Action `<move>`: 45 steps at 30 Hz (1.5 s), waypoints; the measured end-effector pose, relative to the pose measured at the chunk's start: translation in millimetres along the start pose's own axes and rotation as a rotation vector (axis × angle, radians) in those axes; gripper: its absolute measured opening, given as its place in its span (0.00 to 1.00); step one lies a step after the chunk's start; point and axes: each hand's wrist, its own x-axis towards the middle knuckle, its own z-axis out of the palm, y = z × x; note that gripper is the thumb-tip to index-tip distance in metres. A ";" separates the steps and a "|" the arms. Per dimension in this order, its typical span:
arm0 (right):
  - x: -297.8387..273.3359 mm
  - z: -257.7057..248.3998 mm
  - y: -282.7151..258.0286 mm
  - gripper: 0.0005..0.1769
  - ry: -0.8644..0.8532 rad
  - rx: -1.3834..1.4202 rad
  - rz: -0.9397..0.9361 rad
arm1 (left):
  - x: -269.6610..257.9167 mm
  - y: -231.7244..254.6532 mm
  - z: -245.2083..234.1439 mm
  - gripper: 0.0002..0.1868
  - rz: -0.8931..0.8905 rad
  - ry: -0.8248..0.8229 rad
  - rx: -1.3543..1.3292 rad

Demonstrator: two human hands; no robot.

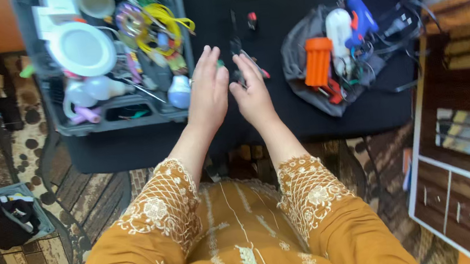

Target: The person empties various electronic items, including a hair clipper, charging blocks, light bulbs, and wires from a black plastic case onto a black surface, then sorts through them and places specific small components back into the case compartments.

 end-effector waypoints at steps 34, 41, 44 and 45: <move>105.3 144.4 -86.8 0.27 -0.136 -1.036 -0.124 | -5.8 -76.9 -199.2 0.24 -0.045 0.293 0.244; 100.8 127.3 -73.9 0.11 -0.211 -0.700 0.062 | -7.9 -46.3 -205.6 0.20 -0.113 0.377 -0.058; 99.7 121.2 -62.3 0.13 -0.201 -0.443 0.053 | -3.4 -45.9 -197.4 0.17 -0.306 0.414 -0.487; 99.7 119.5 -59.8 0.14 -0.181 -0.363 0.033 | -2.1 -45.5 -195.0 0.16 -0.382 0.413 -0.684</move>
